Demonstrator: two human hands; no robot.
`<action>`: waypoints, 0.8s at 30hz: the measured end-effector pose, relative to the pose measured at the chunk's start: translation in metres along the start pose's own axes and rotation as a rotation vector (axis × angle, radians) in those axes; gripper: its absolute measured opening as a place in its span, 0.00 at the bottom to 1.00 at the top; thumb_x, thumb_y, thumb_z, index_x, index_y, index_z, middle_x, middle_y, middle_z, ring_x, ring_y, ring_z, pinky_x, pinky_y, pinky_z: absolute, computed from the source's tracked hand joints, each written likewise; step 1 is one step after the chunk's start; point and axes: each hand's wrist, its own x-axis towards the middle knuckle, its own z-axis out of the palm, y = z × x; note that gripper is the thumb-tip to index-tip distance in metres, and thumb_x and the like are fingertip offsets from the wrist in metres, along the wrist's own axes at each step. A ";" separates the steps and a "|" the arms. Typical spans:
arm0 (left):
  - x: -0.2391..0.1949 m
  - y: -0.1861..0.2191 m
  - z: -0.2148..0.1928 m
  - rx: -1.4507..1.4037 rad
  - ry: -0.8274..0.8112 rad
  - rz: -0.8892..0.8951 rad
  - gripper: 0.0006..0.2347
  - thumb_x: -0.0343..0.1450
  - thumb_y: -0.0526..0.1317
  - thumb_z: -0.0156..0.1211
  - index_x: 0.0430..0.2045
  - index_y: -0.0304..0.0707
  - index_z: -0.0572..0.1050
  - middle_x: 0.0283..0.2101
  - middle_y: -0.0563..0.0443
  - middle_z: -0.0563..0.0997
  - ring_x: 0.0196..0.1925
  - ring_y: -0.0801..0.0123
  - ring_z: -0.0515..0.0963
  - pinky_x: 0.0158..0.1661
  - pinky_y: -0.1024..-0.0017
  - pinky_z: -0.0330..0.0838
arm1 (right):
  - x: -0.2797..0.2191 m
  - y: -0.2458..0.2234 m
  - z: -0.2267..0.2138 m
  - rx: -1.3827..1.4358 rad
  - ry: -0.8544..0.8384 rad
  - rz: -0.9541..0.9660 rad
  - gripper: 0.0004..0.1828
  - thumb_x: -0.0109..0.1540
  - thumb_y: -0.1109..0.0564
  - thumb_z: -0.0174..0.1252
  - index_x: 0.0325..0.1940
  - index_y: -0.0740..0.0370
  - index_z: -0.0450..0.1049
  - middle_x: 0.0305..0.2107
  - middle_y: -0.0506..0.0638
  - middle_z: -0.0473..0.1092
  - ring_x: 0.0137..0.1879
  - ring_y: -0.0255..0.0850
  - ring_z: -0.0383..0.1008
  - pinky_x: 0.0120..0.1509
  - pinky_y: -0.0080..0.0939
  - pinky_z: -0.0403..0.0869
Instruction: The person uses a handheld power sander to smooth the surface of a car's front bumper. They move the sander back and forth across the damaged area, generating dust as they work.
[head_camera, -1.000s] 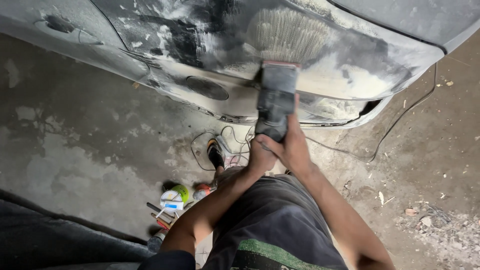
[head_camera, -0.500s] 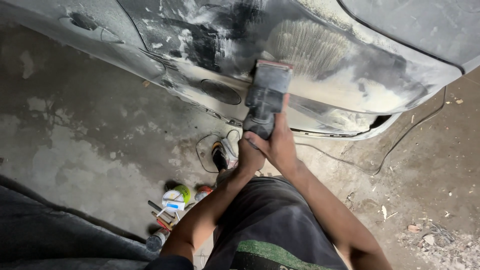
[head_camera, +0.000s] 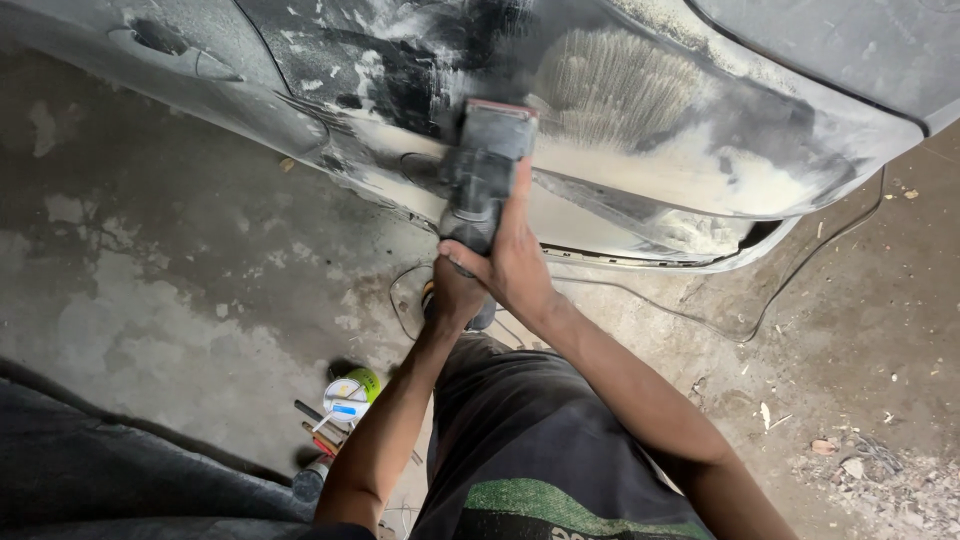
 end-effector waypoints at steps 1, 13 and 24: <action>-0.001 0.000 0.004 -0.016 -0.082 0.001 0.15 0.68 0.37 0.66 0.44 0.28 0.75 0.42 0.39 0.84 0.44 0.59 0.84 0.42 0.63 0.77 | -0.006 0.001 -0.006 0.113 0.003 0.064 0.72 0.60 0.33 0.69 0.79 0.75 0.24 0.73 0.81 0.43 0.74 0.70 0.61 0.73 0.53 0.69; 0.024 0.074 0.039 0.492 -0.511 0.084 0.25 0.62 0.40 0.67 0.53 0.30 0.72 0.39 0.30 0.83 0.43 0.37 0.82 0.44 0.50 0.75 | -0.068 0.035 -0.096 0.368 0.378 0.238 0.72 0.52 0.46 0.79 0.82 0.65 0.34 0.72 0.62 0.54 0.74 0.52 0.64 0.73 0.53 0.74; 0.061 0.051 -0.026 0.817 -0.599 0.188 0.28 0.62 0.34 0.62 0.61 0.34 0.69 0.34 0.40 0.85 0.32 0.53 0.86 0.35 0.56 0.80 | -0.026 0.008 -0.073 0.133 0.367 0.154 0.56 0.56 0.44 0.77 0.73 0.71 0.52 0.59 0.61 0.62 0.63 0.48 0.68 0.68 0.46 0.71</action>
